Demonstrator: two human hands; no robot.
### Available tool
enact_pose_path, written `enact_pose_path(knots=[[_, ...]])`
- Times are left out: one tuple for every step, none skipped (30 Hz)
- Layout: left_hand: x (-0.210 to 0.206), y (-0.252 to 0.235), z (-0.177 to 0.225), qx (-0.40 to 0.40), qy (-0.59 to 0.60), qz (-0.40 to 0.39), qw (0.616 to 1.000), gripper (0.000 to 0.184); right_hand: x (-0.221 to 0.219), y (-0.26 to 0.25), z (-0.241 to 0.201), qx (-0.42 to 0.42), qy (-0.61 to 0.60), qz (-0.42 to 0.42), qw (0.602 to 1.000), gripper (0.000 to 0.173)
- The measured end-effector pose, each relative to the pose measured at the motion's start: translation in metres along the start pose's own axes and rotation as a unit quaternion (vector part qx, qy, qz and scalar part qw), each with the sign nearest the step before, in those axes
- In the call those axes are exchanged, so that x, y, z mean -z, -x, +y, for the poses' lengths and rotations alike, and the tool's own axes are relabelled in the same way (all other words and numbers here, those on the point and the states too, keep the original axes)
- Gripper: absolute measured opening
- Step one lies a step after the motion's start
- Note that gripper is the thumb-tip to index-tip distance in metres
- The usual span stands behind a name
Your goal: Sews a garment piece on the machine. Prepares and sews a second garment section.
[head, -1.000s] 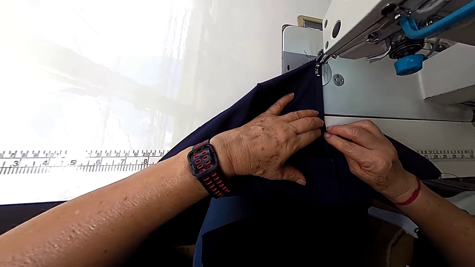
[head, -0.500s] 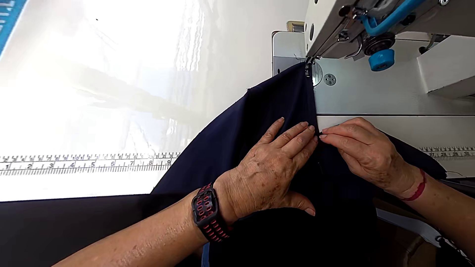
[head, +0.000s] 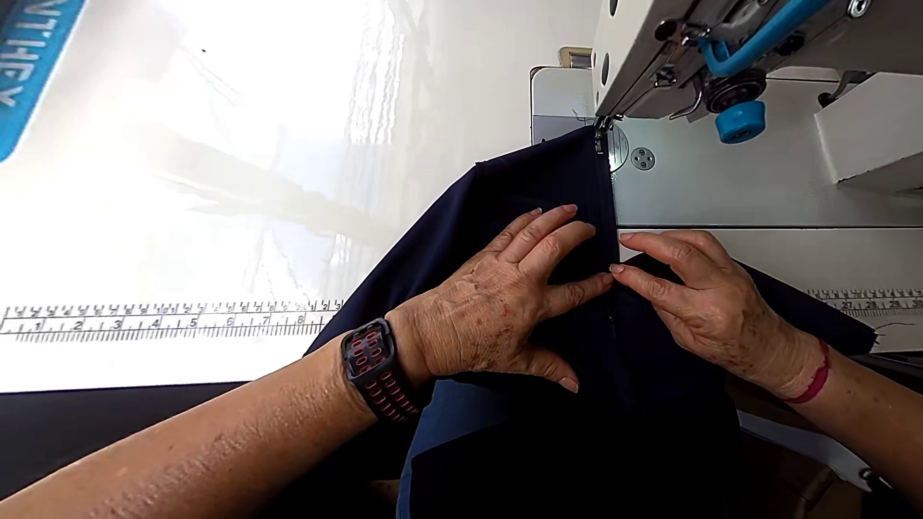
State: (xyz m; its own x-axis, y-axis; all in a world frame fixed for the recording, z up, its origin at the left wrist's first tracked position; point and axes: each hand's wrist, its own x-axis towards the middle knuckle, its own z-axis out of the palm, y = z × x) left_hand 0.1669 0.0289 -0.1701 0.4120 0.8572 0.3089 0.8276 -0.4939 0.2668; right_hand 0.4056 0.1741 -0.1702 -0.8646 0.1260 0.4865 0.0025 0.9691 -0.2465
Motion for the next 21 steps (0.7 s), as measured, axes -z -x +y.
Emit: enact_pose_path(knots=[[0.0,0.0,0.0,-0.002,-0.004,-0.008,1.0,0.083,-0.001,0.0,0.002,0.002,-0.004,0.001,1.0,0.027],[0.001,-0.001,0.0,-0.002,-0.001,-0.022,1.0,0.084,-0.002,0.0,0.003,0.004,-0.006,0.002,1.0,0.027],[0.001,-0.001,0.001,-0.002,0.006,-0.032,0.999,0.084,-0.002,0.001,0.004,0.004,-0.011,0.004,1.0,0.028],[0.001,-0.001,0.001,-0.003,0.012,-0.035,0.999,0.084,-0.003,0.002,0.004,0.004,-0.011,0.005,1.0,0.028],[0.001,-0.001,0.001,-0.002,0.017,-0.035,0.999,0.084,-0.003,0.002,0.004,0.005,-0.012,0.007,1.0,0.028],[0.001,-0.001,0.001,-0.001,0.02,-0.036,0.999,0.084,-0.003,0.003,0.004,0.005,-0.014,0.01,1.0,0.028],[0.001,-0.001,0.0,0.001,0.023,-0.035,0.999,0.084,-0.003,0.003,0.004,0.004,-0.015,0.011,1.0,0.028],[0.0,-0.001,0.0,0.003,0.025,-0.031,0.999,0.085,-0.003,0.004,0.003,0.005,-0.013,0.011,1.0,0.027],[0.0,-0.001,0.0,0.003,0.026,-0.029,0.999,0.086,-0.003,0.004,0.003,0.006,-0.006,0.01,1.0,0.027],[0.0,-0.001,0.0,0.002,0.024,-0.028,0.999,0.086,-0.002,0.003,0.001,0.006,0.006,0.009,1.0,0.027],[0.0,-0.001,-0.001,0.002,0.021,-0.027,0.999,0.087,-0.002,0.002,-0.001,0.007,0.02,0.008,1.0,0.028],[0.0,0.0,-0.001,0.001,0.02,-0.028,0.999,0.087,-0.002,0.002,-0.002,0.01,0.033,0.007,0.999,0.029],[0.0,0.0,-0.002,0.0,0.019,-0.028,0.999,0.086,-0.003,0.001,-0.004,0.012,0.042,0.008,0.999,0.029],[0.001,0.0,-0.002,-0.002,0.018,-0.028,0.999,0.086,-0.004,0.0,-0.005,0.012,0.049,0.009,0.999,0.029],[0.002,0.0,-0.004,-0.005,0.019,-0.029,0.999,0.085,-0.004,0.0,-0.006,0.012,0.053,0.011,0.998,0.029],[0.002,0.0,-0.006,-0.01,0.023,-0.03,0.999,0.083,-0.005,0.001,-0.006,0.012,0.055,0.011,0.998,0.028],[0.003,-0.001,-0.008,-0.014,0.025,-0.031,0.999,0.082,-0.005,0.001,-0.006,0.01,0.055,0.012,0.998,0.029],[0.003,-0.002,-0.01,-0.018,0.026,-0.032,0.999,0.08,-0.005,0.001,-0.005,0.01,0.053,0.011,0.998,0.029],[0.004,-0.003,-0.012,-0.02,0.026,-0.033,0.999,0.079,-0.006,0.001,-0.004,0.009,0.05,0.011,0.999,0.029],[0.004,-0.003,-0.014,-0.02,0.025,-0.035,0.999,0.079,-0.007,0.001,-0.003,0.01,0.049,0.013,0.999,0.03],[0.004,-0.004,-0.016,-0.02,0.023,-0.035,0.999,0.08,-0.007,0.0,-0.001,0.01,0.049,0.014,0.999,0.03]])
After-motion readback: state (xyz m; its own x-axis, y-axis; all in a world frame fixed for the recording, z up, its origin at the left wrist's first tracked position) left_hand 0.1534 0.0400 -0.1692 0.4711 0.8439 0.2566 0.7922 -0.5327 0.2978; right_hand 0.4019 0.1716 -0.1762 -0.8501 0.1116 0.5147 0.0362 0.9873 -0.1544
